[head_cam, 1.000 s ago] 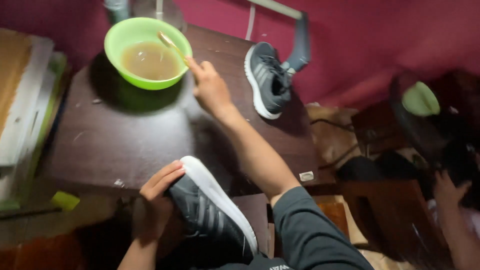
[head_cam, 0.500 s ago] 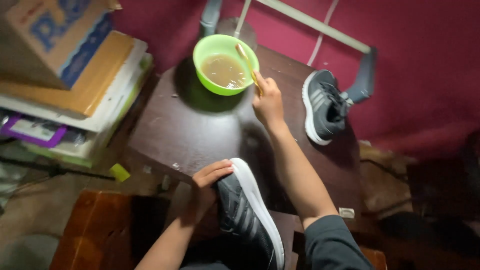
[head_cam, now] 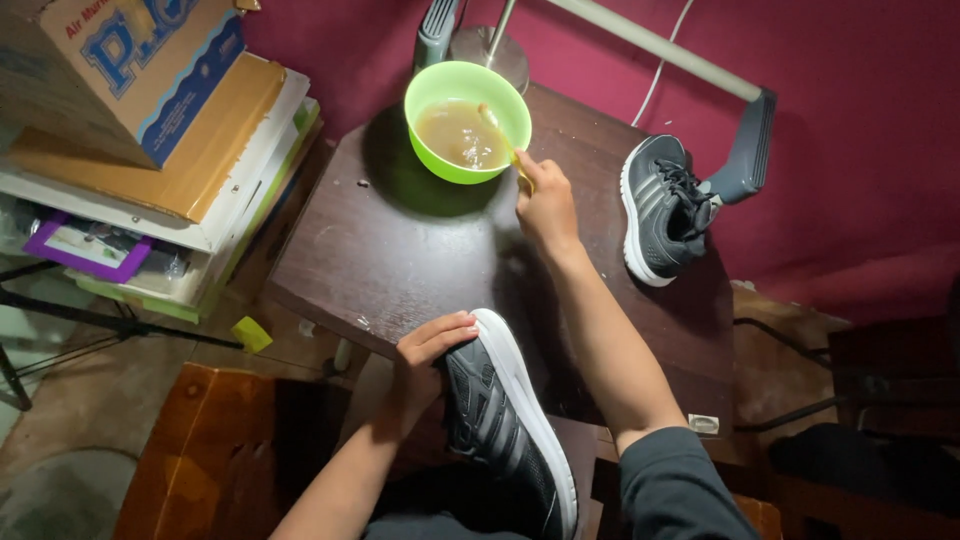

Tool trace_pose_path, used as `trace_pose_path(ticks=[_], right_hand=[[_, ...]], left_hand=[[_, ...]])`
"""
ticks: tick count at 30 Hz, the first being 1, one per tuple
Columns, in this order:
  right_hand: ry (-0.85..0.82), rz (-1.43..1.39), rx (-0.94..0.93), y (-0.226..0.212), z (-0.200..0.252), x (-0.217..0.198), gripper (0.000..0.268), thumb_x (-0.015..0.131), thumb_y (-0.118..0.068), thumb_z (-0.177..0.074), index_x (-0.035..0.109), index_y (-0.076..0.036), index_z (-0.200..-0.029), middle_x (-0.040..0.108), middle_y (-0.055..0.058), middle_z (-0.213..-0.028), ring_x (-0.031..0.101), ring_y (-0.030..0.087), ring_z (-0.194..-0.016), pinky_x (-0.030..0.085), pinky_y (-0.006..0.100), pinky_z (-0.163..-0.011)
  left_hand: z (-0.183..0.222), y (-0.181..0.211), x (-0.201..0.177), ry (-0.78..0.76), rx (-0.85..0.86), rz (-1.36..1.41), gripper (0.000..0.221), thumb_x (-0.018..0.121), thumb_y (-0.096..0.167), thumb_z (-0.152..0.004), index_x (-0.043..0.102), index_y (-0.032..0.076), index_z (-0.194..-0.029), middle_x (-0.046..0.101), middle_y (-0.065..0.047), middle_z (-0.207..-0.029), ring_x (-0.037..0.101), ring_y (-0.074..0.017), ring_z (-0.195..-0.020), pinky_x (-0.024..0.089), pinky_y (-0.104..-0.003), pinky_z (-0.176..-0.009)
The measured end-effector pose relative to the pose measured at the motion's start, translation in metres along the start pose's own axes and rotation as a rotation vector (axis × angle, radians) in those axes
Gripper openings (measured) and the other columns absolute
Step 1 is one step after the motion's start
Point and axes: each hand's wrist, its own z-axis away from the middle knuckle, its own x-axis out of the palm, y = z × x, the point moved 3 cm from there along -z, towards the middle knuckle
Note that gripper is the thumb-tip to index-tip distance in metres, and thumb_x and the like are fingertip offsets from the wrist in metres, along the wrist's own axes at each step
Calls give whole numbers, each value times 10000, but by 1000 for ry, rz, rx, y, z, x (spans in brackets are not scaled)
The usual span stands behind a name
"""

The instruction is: Cleaning the white sole of a black sneaker using a toothbrush and a cleaning solution in a bowl.

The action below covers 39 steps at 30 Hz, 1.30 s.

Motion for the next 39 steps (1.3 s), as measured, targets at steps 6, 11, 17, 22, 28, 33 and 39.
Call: trace_pose_path(ticks=[6,11,17,22,28,33,39], right_hand=[[-8,7,-13,-10,-3,-9,409,658,-52,-892,720,-199,-1268,639,166,-891,695,420,-845,579,522,-740],[102,-16,-57,-4,-3,-6,460,670,-39,-893,685,-194,-1326,651,144,-913,703,367,-880,576,453,-804],[162,-45,-85,-13,-2,-15,501,640,15,-890,662,-163,-1358,652,164,-921,695,374,-888,573,452,-813],[127,-58,-59,-17,-1,-13,492,658,-8,-877,682,-172,-1341,665,156,-902,705,356,-877,576,424,-811],[-104,-49,41,-23,10,-8,612,652,-22,-920,547,-217,-1491,698,237,-935,723,437,-962,572,517,-889],[-131,-231,146,-42,12,-21,572,567,-102,-1029,421,-197,-1574,632,272,-1354,595,445,-1277,483,538,-1065],[-109,-1038,528,24,14,38,463,379,-214,-1135,373,-273,-1594,372,-22,-626,374,78,-427,283,183,-328]], left_hand=[[1,0,2,29,-1,-19,112,744,133,-922,829,108,-991,807,-76,-1041,763,-306,-1025,588,-385,-921],[6,-9,3,15,-7,-23,120,730,141,-933,829,107,-992,803,-65,-1055,760,-291,-1043,574,-358,-935],[3,-1,2,5,-15,-31,128,741,122,-918,830,104,-1008,799,-76,-1058,761,-303,-1038,580,-374,-929],[10,-12,6,9,4,-53,130,752,151,-913,830,126,-1014,793,-56,-1064,759,-289,-1045,578,-365,-924],[7,-5,7,28,-4,-46,123,775,175,-896,826,129,-998,781,-57,-1042,762,-288,-1026,577,-378,-909],[9,-6,5,47,-25,-19,120,772,147,-896,830,117,-997,771,-64,-1042,758,-290,-1037,575,-371,-922],[8,-10,4,17,-4,-35,148,781,127,-882,832,124,-1021,770,-53,-1048,757,-284,-1040,582,-374,-933]])
